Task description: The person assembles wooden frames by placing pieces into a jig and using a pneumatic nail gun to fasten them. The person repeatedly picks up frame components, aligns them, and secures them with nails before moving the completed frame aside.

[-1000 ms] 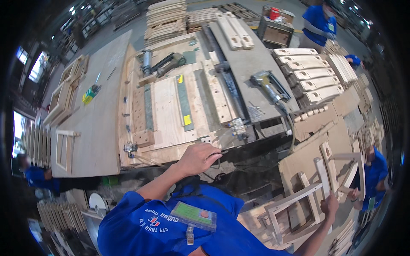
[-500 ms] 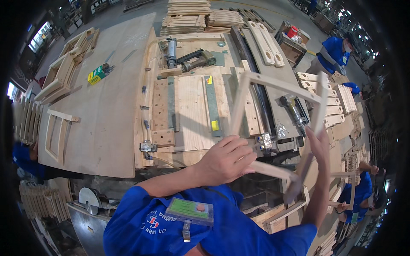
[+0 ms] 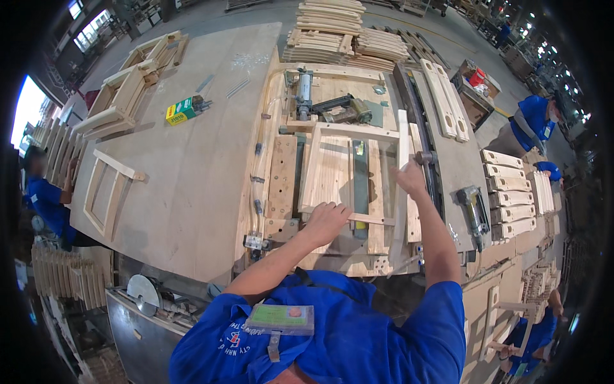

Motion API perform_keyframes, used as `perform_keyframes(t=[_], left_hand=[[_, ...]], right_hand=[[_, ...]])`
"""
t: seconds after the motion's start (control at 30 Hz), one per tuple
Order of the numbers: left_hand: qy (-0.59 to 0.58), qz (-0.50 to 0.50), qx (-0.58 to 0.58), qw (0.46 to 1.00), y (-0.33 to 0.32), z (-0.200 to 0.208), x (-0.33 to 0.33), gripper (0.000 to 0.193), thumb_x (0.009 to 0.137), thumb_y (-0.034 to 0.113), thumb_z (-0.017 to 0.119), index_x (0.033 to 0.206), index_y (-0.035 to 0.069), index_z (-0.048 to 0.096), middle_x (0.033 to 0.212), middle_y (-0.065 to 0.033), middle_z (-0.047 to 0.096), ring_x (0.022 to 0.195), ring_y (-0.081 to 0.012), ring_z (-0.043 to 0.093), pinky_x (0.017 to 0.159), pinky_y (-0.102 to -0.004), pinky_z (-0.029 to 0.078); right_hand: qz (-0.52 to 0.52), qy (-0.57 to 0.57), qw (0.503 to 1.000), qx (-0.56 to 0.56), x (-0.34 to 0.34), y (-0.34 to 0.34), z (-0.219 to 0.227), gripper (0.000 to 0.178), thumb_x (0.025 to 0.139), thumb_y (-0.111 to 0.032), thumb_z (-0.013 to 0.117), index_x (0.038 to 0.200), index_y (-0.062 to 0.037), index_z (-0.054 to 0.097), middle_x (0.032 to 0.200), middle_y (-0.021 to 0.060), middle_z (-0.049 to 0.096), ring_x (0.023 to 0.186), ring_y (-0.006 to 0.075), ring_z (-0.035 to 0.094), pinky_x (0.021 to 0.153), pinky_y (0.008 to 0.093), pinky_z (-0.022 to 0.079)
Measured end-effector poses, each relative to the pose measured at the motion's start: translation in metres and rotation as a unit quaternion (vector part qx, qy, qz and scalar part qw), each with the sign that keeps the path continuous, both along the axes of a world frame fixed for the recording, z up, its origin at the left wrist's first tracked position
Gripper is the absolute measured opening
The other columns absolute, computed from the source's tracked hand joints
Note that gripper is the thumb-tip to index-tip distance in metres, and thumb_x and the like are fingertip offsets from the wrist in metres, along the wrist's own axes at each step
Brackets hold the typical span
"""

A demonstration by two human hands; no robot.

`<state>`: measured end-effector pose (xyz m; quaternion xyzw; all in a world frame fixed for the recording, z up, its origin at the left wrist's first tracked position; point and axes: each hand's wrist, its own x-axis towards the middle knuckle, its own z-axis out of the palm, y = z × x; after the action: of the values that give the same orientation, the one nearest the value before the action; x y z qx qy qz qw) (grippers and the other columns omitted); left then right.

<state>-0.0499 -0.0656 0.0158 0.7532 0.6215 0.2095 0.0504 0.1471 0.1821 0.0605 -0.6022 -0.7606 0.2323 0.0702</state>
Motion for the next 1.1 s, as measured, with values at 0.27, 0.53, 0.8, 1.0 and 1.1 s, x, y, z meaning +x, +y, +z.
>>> perform_keyframes(t=[0.27, 0.53, 0.8, 1.0, 1.1], left_hand=[[-0.001, 0.079, -0.061, 0.995, -0.010, -0.022, -0.013, 0.021, 0.094, 0.026, 0.070, 0.106, 0.009, 0.065, 0.093, -0.0074, 0.066, 0.090, -0.0277, 0.066, 0.076, -0.0427, 0.051], [-0.039, 0.150, -0.097, 0.983, -0.018, -0.023, -0.001, 0.024, 0.095, 0.029, 0.070, 0.105, 0.008, 0.066, 0.093, -0.0106, 0.066, 0.093, -0.0304, 0.067, 0.088, -0.0446, 0.051], [-0.027, 0.153, -0.082, 0.984, -0.020, -0.020, 0.002, 0.015, 0.095, 0.020, 0.068, 0.105, 0.008, 0.067, 0.094, -0.0108, 0.067, 0.094, -0.0308, 0.067, 0.085, -0.0445, 0.052], [0.003, 0.087, 0.076, 0.993, -0.066, -0.001, -0.040, 0.011, 0.092, 0.015, 0.069, 0.099, 0.007, 0.070, 0.095, -0.0091, 0.070, 0.087, -0.0288, 0.067, 0.080, -0.0423, 0.054], [0.089, 0.108, 0.141, 0.980, -0.098, 0.044, -0.076, 0.008, 0.089, 0.008, 0.072, 0.097, 0.007, 0.072, 0.091, -0.0078, 0.070, 0.081, -0.0283, 0.066, 0.072, -0.0428, 0.053]], right_hand=[[0.060, -0.046, 0.996, -0.048, -0.052, 0.011, -0.070, 0.081, 0.092, -0.051, 0.066, 0.144, 0.0080, 0.047, 0.124, 0.0353, 0.068, 0.118, 0.0475, 0.067, 0.102, 0.0526, 0.053], [0.113, -0.061, 0.990, -0.058, -0.039, -0.008, -0.071, 0.070, 0.097, -0.046, 0.067, 0.136, 0.0094, 0.048, 0.119, 0.0347, 0.067, 0.110, 0.0495, 0.068, 0.095, 0.0553, 0.054], [0.336, -0.007, 0.929, 0.158, -0.018, -0.161, -0.039, 0.053, 0.086, -0.026, 0.075, 0.130, 0.0007, 0.061, 0.125, 0.0184, 0.061, 0.121, 0.0351, 0.057, 0.104, 0.0476, 0.045], [0.313, 0.044, 0.931, 0.185, -0.028, -0.201, -0.045, 0.045, 0.082, -0.018, 0.073, 0.123, -0.0021, 0.066, 0.114, 0.0139, 0.062, 0.113, 0.0324, 0.058, 0.102, 0.0464, 0.045], [0.298, 0.049, 0.931, 0.207, -0.022, -0.199, -0.053, 0.040, 0.082, -0.013, 0.068, 0.120, -0.0025, 0.067, 0.114, 0.0128, 0.063, 0.113, 0.0314, 0.059, 0.102, 0.0454, 0.045]])
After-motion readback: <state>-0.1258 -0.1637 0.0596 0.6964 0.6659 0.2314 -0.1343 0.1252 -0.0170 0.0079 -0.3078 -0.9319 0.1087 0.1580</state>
